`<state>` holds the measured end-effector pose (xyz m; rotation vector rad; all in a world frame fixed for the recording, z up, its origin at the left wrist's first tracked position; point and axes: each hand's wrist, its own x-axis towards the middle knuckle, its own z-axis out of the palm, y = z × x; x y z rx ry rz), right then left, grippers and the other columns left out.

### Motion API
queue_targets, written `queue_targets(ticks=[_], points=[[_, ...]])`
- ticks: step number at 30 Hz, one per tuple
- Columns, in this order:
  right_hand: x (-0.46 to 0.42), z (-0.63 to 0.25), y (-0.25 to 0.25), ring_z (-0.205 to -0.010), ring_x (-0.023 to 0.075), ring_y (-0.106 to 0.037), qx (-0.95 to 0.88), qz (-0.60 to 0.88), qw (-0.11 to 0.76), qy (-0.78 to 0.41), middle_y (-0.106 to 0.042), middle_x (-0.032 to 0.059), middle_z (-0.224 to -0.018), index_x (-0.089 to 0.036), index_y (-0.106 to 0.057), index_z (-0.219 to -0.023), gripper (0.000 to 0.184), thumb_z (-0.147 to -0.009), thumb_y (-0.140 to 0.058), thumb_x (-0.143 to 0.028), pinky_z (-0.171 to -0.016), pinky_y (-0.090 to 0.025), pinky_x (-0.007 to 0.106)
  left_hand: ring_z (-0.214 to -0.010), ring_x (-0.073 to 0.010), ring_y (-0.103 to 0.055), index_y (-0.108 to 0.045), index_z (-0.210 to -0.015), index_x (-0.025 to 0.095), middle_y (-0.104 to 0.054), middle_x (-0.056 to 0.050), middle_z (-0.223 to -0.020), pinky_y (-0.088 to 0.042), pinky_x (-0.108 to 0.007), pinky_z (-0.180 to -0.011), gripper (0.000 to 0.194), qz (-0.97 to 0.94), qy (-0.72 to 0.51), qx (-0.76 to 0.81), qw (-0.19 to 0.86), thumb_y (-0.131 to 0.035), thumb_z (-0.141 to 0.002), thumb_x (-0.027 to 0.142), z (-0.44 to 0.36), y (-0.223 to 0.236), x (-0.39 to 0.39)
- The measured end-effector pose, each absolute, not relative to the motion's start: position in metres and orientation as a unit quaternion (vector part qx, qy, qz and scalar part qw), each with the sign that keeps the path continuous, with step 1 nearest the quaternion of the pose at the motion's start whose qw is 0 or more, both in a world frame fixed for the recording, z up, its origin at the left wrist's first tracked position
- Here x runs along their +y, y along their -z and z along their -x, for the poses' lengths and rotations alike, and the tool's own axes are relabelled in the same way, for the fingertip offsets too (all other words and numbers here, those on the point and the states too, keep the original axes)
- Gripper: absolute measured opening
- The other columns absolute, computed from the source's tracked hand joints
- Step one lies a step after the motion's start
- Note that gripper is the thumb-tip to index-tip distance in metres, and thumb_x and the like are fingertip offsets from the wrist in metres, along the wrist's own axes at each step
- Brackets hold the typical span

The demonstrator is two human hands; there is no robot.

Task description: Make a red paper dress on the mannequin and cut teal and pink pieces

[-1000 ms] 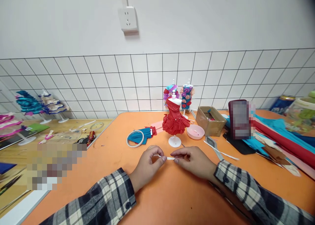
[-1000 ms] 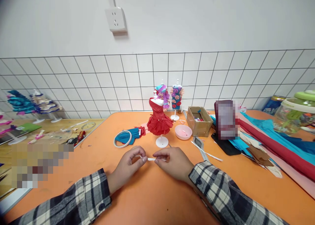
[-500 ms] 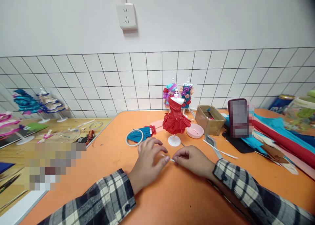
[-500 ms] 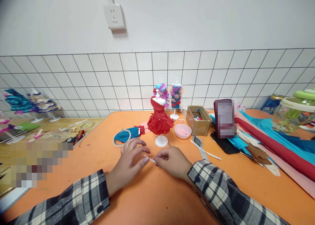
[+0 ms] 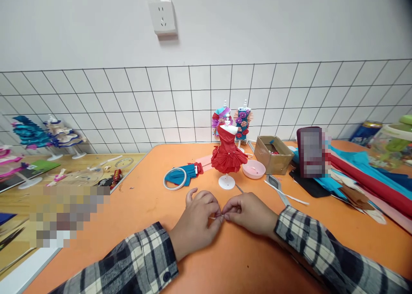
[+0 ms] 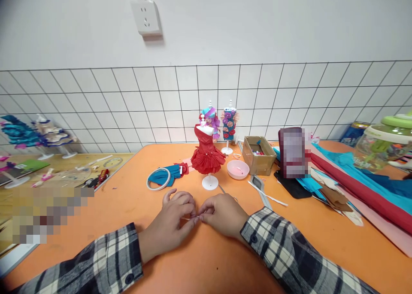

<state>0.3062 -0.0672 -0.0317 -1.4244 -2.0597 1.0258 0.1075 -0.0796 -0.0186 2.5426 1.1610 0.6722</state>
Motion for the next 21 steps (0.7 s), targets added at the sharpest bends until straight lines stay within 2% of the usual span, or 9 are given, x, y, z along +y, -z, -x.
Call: queue_targets(ticks=[3,6,8,10,13,17,19,21], points=[[-0.074,-0.303,0.026,-0.068,0.0147,-0.065,-0.776,0.512,0.205,-0.305,-0.074,-0.0012,-0.074,-0.025,-0.076,-0.088,0.015,-0.079,-0.064,-0.028,-0.063,-0.044,0.023,-0.089,-0.0179,-0.055,-0.057,-0.070,0.019,-0.059,0.002,-0.081,-0.018,-0.053,-0.105,0.008,-0.881,-0.226,0.397,0.125,-0.054,-0.076,0.014,-0.110,0.019,-0.079],[-0.081,-0.297,0.026,-0.067,0.0149,-0.063,-0.843,0.470,0.222,-0.135,-0.071,-0.0003,-0.070,-0.024,-0.074,-0.077,0.015,-0.081,-0.059,-0.019,-0.061,-0.041,0.024,-0.079,-0.0167,-0.053,-0.050,-0.062,0.017,-0.055,0.002,-0.071,-0.024,-0.050,-0.103,0.010,-0.873,-0.241,0.401,0.142,-0.050,-0.070,0.011,-0.114,0.020,-0.077],[-0.084,-0.295,0.029,-0.068,0.0162,-0.061,-0.870,0.406,0.280,0.014,-0.069,0.0021,-0.070,-0.021,-0.071,-0.079,0.016,-0.082,-0.057,-0.015,-0.061,-0.041,0.026,-0.075,-0.0171,-0.051,-0.046,-0.058,0.018,-0.053,0.001,-0.068,-0.036,-0.042,-0.092,0.011,-0.841,-0.283,0.413,0.203,-0.047,-0.068,0.013,-0.117,0.021,-0.077],[-0.084,-0.294,0.030,-0.072,0.0168,-0.059,-0.874,0.325,0.344,0.112,-0.067,0.0040,-0.073,-0.018,-0.068,-0.085,0.015,-0.084,-0.054,-0.014,-0.065,-0.044,0.027,-0.073,-0.0177,-0.051,-0.046,-0.058,0.019,-0.054,-0.001,-0.068,-0.041,-0.034,-0.078,0.012,-0.791,-0.327,0.416,0.306,-0.044,-0.070,0.017,-0.119,0.021,-0.078],[-0.086,-0.297,0.023,-0.076,0.0160,-0.058,-0.867,0.246,0.405,0.151,-0.065,0.0033,-0.073,-0.018,-0.064,-0.088,0.015,-0.086,-0.051,-0.011,-0.074,-0.048,0.028,-0.070,-0.0168,-0.051,-0.051,-0.062,0.018,-0.053,-0.002,-0.070,-0.042,-0.029,-0.069,0.015,-0.717,-0.346,0.404,0.451,-0.044,-0.073,0.024,-0.118,0.024,-0.078],[-0.096,-0.304,0.001,-0.081,0.0165,-0.058,-0.842,0.213,0.467,0.165,-0.059,0.0012,-0.071,-0.020,-0.061,-0.082,0.014,-0.082,-0.052,-0.008,-0.088,-0.050,0.035,-0.068,-0.0154,-0.050,-0.052,-0.060,0.018,-0.052,0.000,-0.065,-0.043,-0.028,-0.071,0.016,-0.631,-0.368,0.421,0.538,-0.048,-0.074,0.024,-0.109,0.028,-0.070],[-0.101,-0.307,-0.003,-0.097,0.0197,-0.058,-0.827,0.228,0.487,0.164,-0.060,0.0048,-0.090,-0.022,-0.065,-0.086,0.014,-0.083,-0.055,-0.012,-0.095,-0.048,0.040,-0.081,-0.0182,-0.056,-0.058,-0.066,0.017,-0.061,-0.003,-0.078,-0.045,-0.031,-0.083,0.021,-0.604,-0.411,0.395,0.556,-0.050,-0.081,0.029,-0.102,0.027,-0.065],[-0.101,-0.310,0.002,-0.112,0.0241,-0.053,-0.804,0.289,0.501,0.141,-0.055,0.0079,-0.112,-0.027,-0.069,-0.101,0.022,-0.084,-0.058,-0.018,-0.097,-0.046,0.043,-0.107,-0.0233,-0.057,-0.069,-0.090,0.017,-0.065,-0.008,-0.109,-0.043,-0.038,-0.098,0.028,-0.613,-0.430,0.343,0.567,-0.052,-0.088,0.039,-0.096,0.025,-0.064]])
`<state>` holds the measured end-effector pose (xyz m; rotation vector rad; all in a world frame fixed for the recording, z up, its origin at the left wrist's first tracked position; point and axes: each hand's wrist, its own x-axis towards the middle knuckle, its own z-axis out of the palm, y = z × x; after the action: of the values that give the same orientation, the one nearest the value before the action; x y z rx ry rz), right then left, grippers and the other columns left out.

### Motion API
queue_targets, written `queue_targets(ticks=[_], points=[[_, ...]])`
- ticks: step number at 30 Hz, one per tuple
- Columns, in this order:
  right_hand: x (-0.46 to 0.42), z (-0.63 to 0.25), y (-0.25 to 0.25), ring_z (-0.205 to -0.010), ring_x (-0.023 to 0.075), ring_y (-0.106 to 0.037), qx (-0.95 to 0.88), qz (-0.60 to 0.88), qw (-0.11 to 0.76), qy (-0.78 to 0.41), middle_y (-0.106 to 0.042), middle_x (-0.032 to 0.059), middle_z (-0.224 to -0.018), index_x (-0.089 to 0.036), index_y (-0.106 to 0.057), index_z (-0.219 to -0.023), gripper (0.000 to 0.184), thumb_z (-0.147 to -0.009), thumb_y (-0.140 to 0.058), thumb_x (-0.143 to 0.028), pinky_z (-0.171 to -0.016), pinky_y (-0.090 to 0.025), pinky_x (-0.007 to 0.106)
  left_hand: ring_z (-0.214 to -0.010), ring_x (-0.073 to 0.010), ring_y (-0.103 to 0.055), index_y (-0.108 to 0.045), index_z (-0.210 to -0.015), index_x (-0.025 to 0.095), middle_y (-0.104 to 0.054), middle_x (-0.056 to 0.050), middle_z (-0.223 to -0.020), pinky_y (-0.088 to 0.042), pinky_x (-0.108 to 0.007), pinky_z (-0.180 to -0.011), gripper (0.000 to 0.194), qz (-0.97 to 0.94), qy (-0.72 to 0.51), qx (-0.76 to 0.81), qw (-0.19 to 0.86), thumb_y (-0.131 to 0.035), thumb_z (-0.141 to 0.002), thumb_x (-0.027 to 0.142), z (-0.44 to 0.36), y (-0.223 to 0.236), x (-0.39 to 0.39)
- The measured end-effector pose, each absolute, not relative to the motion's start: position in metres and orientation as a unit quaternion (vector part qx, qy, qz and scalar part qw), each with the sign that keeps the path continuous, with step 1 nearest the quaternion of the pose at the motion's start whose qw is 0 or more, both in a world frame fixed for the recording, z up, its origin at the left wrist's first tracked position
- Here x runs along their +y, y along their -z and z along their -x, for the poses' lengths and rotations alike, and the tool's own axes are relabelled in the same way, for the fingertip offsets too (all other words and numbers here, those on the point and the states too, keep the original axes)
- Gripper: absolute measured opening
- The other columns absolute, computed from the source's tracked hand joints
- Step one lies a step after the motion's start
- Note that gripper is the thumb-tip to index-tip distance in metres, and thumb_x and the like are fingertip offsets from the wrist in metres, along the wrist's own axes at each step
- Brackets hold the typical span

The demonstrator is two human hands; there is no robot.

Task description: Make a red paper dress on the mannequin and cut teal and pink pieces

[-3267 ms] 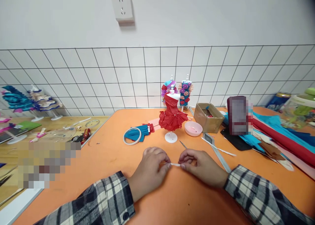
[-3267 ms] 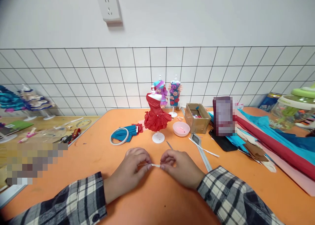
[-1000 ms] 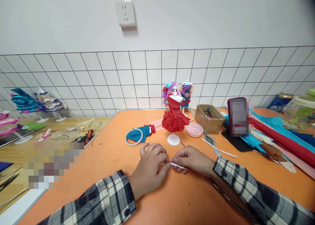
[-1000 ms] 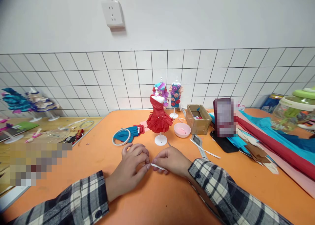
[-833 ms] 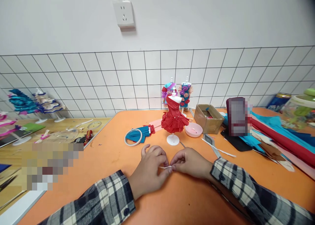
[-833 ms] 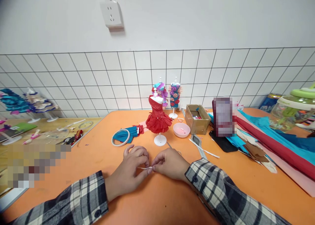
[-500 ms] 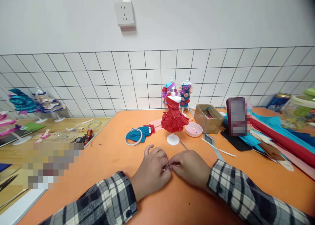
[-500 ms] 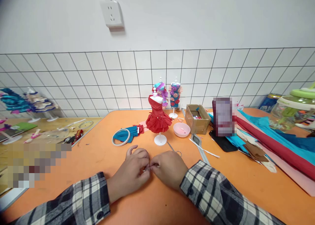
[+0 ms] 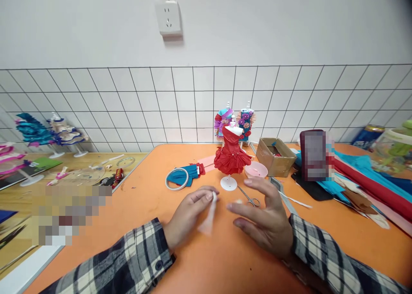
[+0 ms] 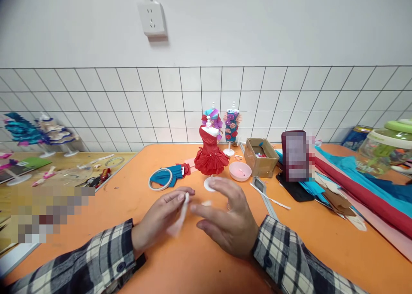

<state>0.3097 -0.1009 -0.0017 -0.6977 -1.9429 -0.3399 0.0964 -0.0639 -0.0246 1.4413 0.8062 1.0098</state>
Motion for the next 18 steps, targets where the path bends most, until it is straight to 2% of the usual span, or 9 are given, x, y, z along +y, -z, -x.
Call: queue_targets(ticks=[2,3,5,7,9,13,15,18], points=[[-0.097,-0.312,0.013,-0.108,0.0242,-0.054,-0.755,0.386,0.527,0.053,-0.053,0.0090,-0.114,-0.031,-0.061,-0.124,0.038,-0.087,-0.057,-0.023,-0.091,-0.048,0.041,-0.131,-0.0270,-0.044,-0.066,-0.118,0.022,-0.051,-0.009,-0.140,-0.034,-0.044,-0.110,0.039,-0.657,-0.403,0.299,0.562,-0.052,-0.091,0.047,-0.093,0.022,-0.067],[-0.094,-0.314,0.019,-0.102,0.0225,-0.057,-0.717,0.430,0.549,-0.022,-0.055,0.0088,-0.109,-0.031,-0.050,-0.136,0.047,-0.090,-0.053,-0.025,-0.086,-0.050,0.039,-0.139,-0.0280,-0.036,-0.062,-0.127,0.025,-0.042,-0.008,-0.149,-0.028,-0.047,-0.114,0.045,-0.686,-0.379,0.286,0.552,-0.054,-0.091,0.051,-0.093,0.022,-0.071],[-0.088,-0.316,0.028,-0.097,0.0208,-0.059,-0.624,0.473,0.594,-0.187,-0.059,0.0083,-0.104,-0.028,-0.026,-0.150,0.058,-0.094,-0.044,-0.030,-0.082,-0.051,0.037,-0.147,-0.0292,-0.021,-0.054,-0.136,0.030,-0.027,-0.005,-0.158,-0.020,-0.051,-0.118,0.053,-0.740,-0.332,0.276,0.516,-0.056,-0.089,0.055,-0.093,0.023,-0.077],[-0.084,-0.318,0.032,-0.106,0.0215,-0.059,-0.563,0.456,0.607,-0.326,-0.062,0.0091,-0.112,-0.027,-0.011,-0.152,0.066,-0.095,-0.042,-0.038,-0.087,-0.049,0.038,-0.149,-0.0307,-0.012,-0.047,-0.141,0.033,-0.014,-0.004,-0.162,-0.017,-0.055,-0.118,0.059,-0.782,-0.296,0.275,0.475,-0.056,-0.088,0.057,-0.093,0.024,-0.083],[-0.084,-0.317,0.030,-0.110,0.0222,-0.058,-0.552,0.433,0.569,-0.430,-0.065,0.0093,-0.114,-0.027,-0.007,-0.152,0.077,-0.091,-0.050,-0.044,-0.092,-0.046,0.039,-0.149,-0.0317,-0.007,-0.039,-0.146,0.035,-0.006,-0.004,-0.163,-0.018,-0.057,-0.117,0.061,-0.811,-0.273,0.273,0.439,-0.054,-0.090,0.055,-0.093,0.025,-0.085],[-0.086,-0.312,0.026,-0.092,0.0213,-0.064,-0.547,0.442,0.481,-0.524,-0.069,0.0044,-0.089,-0.020,-0.001,-0.153,0.105,-0.078,-0.068,-0.049,-0.086,-0.046,0.037,-0.149,-0.0345,-0.003,-0.032,-0.148,0.038,-0.001,-0.005,-0.163,-0.019,-0.059,-0.116,0.067,-0.868,-0.234,0.284,0.333,-0.059,-0.089,0.051,-0.093,0.028,-0.082],[-0.085,-0.313,0.026,-0.080,0.0185,-0.063,-0.542,0.445,0.477,-0.530,-0.066,0.0000,-0.078,-0.018,-0.004,-0.153,0.107,-0.075,-0.070,-0.048,-0.080,-0.046,0.034,-0.148,-0.0364,-0.005,-0.033,-0.148,0.039,0.000,-0.006,-0.163,-0.019,-0.061,-0.114,0.067,-0.890,-0.220,0.306,0.257,-0.062,-0.088,0.046,-0.094,0.029,-0.081],[-0.085,-0.318,0.023,-0.066,0.0142,-0.057,-0.566,0.459,0.468,-0.499,-0.057,-0.0055,-0.069,-0.017,-0.011,-0.152,0.099,-0.076,-0.069,-0.043,-0.072,-0.045,0.030,-0.146,-0.0376,-0.012,-0.033,-0.147,0.040,-0.008,-0.007,-0.162,-0.021,-0.064,-0.112,0.065,-0.908,-0.195,0.342,0.142,-0.060,-0.089,0.029,-0.099,0.028,-0.083]])
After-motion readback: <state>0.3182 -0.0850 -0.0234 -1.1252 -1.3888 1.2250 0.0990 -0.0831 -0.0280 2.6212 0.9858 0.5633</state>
